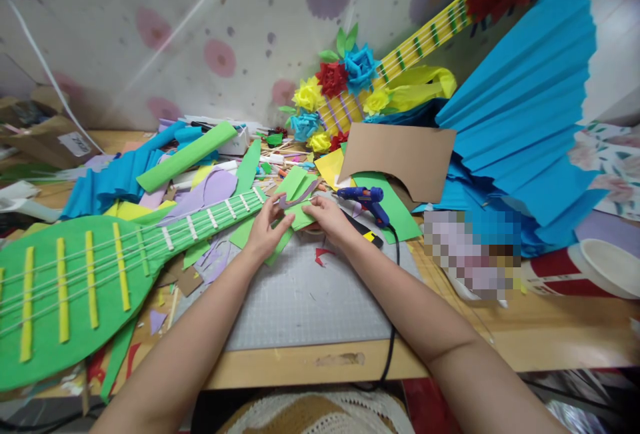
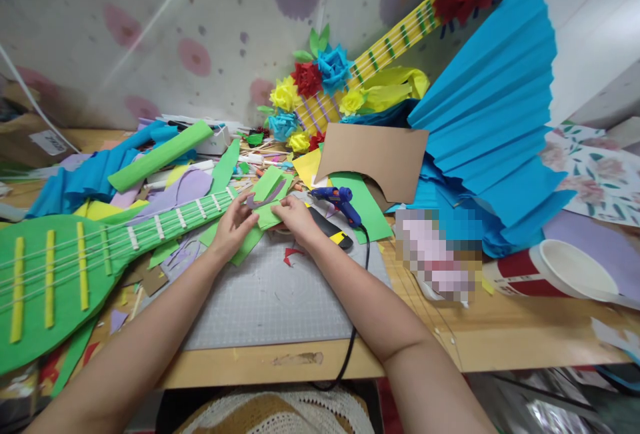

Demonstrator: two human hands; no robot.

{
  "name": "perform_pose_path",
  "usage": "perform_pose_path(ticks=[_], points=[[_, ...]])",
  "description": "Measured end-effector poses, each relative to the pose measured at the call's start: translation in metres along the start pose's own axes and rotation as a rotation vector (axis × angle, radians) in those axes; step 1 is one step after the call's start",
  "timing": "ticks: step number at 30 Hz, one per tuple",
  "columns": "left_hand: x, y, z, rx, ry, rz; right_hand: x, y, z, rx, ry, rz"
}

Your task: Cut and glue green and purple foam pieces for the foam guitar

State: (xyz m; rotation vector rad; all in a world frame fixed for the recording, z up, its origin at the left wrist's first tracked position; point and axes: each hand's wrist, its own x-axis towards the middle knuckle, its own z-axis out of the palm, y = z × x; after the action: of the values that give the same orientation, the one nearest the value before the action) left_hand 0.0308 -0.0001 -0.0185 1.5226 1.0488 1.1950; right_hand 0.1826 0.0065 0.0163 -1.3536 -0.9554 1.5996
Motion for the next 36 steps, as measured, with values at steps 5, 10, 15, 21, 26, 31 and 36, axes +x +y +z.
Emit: perform_pose_path(ticks=[5,10,15,21,26,31,36], points=[[0.0041,-0.0009,0.0015,-0.091,0.026,-0.049,-0.002,-0.0005,0.0012,-0.066,-0.023,-0.008],[0.003,-0.0001,-0.0001,0.084,0.062,-0.031,-0.0037,0.0004,0.0023,-0.1,-0.015,-0.021],[0.0012,0.0034,-0.0017,0.245,0.087,-0.017,-0.004,0.0008,0.0034,-0.114,-0.011,-0.025],[0.001,0.0074,-0.0033,0.304,0.083,0.006,-0.0037,0.0011,0.0027,-0.108,-0.016,-0.016],[0.0011,0.0066,-0.0044,0.337,0.052,0.006,-0.0028,0.0012,0.0018,-0.114,-0.021,-0.011],[0.0016,0.005,-0.0053,0.305,0.032,-0.016,-0.0025,0.0014,0.0014,-0.137,-0.033,-0.018],[0.0031,0.004,-0.0054,0.297,0.031,-0.047,-0.0047,-0.0001,0.002,-0.162,-0.032,-0.014]])
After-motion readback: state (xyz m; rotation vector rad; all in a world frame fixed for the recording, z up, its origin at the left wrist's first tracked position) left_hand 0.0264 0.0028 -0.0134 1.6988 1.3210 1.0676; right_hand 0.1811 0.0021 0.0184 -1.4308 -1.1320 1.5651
